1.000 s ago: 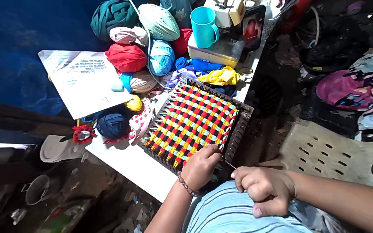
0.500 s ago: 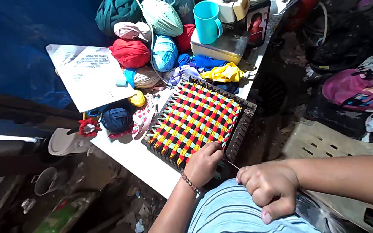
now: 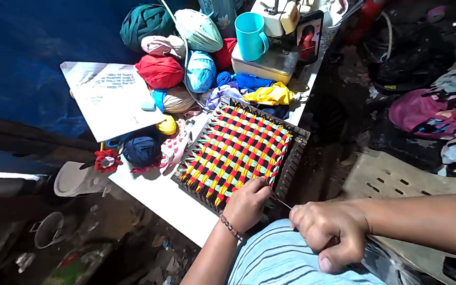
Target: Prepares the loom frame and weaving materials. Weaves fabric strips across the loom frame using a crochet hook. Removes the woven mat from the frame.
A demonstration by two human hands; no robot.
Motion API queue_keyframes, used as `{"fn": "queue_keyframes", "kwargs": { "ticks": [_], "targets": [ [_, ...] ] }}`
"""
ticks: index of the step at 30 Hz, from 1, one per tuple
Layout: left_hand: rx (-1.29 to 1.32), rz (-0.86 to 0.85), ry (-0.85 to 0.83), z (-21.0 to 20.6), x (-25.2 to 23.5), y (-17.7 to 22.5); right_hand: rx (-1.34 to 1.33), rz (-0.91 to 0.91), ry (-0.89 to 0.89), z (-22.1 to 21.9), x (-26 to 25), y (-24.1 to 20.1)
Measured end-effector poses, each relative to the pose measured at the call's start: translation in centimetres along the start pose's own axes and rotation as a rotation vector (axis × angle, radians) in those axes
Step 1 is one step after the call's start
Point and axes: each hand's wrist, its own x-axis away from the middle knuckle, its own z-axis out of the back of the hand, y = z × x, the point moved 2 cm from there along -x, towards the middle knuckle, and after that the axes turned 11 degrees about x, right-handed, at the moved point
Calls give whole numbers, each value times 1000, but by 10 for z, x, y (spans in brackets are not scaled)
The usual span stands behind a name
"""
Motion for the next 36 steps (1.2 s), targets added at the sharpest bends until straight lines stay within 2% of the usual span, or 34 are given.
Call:
{"fn": "queue_keyframes", "kwargs": {
  "ticks": [4,7,14,18,21,27,31,36],
  "targets": [
    [62,-7,48,5,1,-1,-148,-60,238,12,-6,5],
    [185,-8,30,12,2,0,-244,-147,343,17,-4,7],
    [126,-38,47,7,0,5,-315,-231,436,19,-5,5],
    [127,-45,88,5,1,7,-420,-258,606,19,-3,7],
    [174,-21,93,7,3,5,-473,-210,742,11,-5,7],
    [249,68,81,9,3,5,-451,-155,737,-7,-2,11],
    [230,116,79,9,1,4,-658,-241,883,10,-4,6],
    [85,22,46,17,-12,6,-879,-353,1046,25,-16,10]
  ]
}}
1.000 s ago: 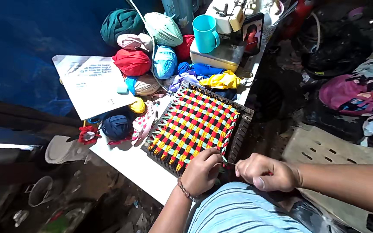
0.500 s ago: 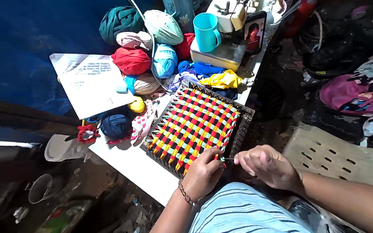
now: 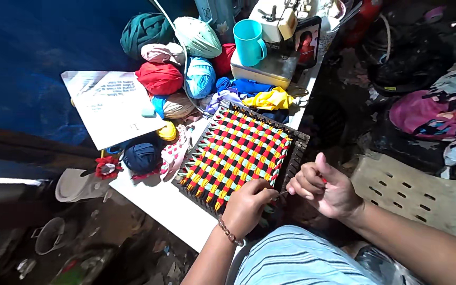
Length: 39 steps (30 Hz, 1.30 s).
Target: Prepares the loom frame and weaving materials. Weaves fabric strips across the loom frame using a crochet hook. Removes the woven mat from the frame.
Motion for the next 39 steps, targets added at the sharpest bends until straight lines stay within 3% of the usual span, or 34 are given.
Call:
{"fn": "queue_keyframes", "kwargs": {
  "ticks": [7,12,18,24,29,33,35,37,39],
  "targets": [
    [-249,-191,19,-7,0,-2,119,26,36,-2,-9,-4],
    [-166,-127,119,-10,1,-4,422,-2,-3,-4,-13,-10],
    [-158,-137,129,-11,5,-2,467,-231,201,-19,-28,-18],
    [-122,-104,37,-7,13,-5,205,-140,552,-15,-23,-16],
    [27,13,-10,1,7,0,-45,59,332,-14,7,4],
    [111,9,85,-4,11,-3,-70,105,249,-9,17,9],
    [119,31,116,-5,12,-3,127,8,230,-2,23,6],
    [110,54,143,-6,14,-4,387,-219,185,6,31,-4],
    [72,42,148,-6,17,-4,485,-415,58,20,36,-17]
  ]
}}
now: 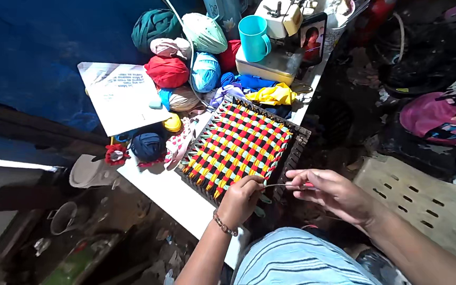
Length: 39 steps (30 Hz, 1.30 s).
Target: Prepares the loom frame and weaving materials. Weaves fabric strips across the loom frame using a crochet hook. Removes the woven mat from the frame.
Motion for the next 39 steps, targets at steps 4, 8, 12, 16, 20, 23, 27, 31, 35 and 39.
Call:
{"fn": "queue_keyframes", "kwargs": {
  "ticks": [4,8,12,16,20,23,27,31,35,39],
  "targets": [
    [-110,-64,-40,-2,2,6,79,-109,-297,25,2,2],
    [-136,-89,-89,-2,3,5,359,-296,-260,4,0,5],
    [-120,-104,-131,-1,3,1,576,-111,-167,-1,8,29],
    [-110,-139,-146,-2,4,-1,509,-102,-40,-8,19,39],
    [-60,-188,-130,-1,5,-3,405,-201,43,-19,26,34],
    [-21,-203,-113,-1,6,-5,360,-231,80,-23,29,32],
    [2,-178,-139,0,5,-4,427,-252,90,-25,26,34],
    [-45,-171,-193,-1,5,-2,495,-281,85,-27,22,36],
    [-86,-173,-224,-2,5,0,897,-98,106,-23,23,36],
    [-122,-209,-241,-2,3,2,1143,-164,40,-37,29,9]
  ]
}}
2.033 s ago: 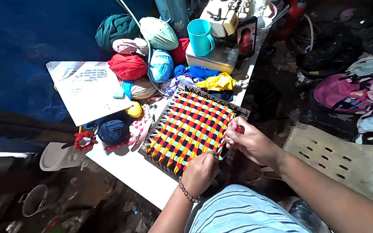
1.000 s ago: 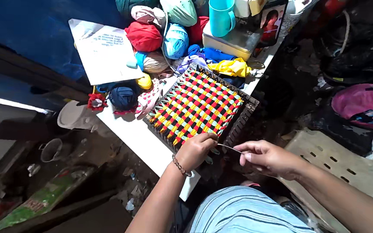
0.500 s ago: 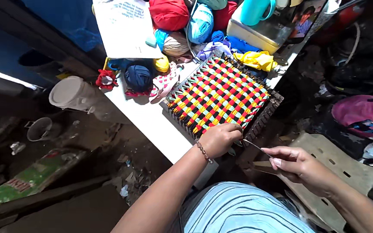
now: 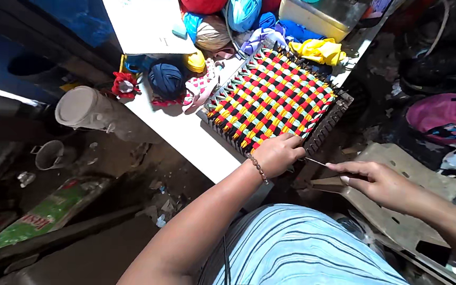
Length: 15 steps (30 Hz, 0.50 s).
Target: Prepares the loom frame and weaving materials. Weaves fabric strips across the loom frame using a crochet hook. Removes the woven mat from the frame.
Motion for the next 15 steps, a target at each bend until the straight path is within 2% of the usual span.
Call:
{"fn": "queue_keyframes", "kwargs": {
  "ticks": [2,4,5,8,12,14,15],
  "targets": [
    [-12,-16,-5,1,-1,0,-34,-44,-139,11,2,-13],
    [-21,-30,15,0,0,-2,-196,-19,-229,15,3,-18],
    [-17,-32,29,-1,0,-3,-305,47,-179,14,5,-15],
    [8,-25,60,-2,0,-5,-550,375,153,4,4,-4],
    [-3,-23,61,-3,1,-7,-378,657,618,-23,-18,-7],
    [-16,-34,59,-3,1,-8,-392,738,715,-32,-27,-12],
    [-15,-39,61,-2,1,-9,-491,765,718,-35,-30,-15]
  ]
}}
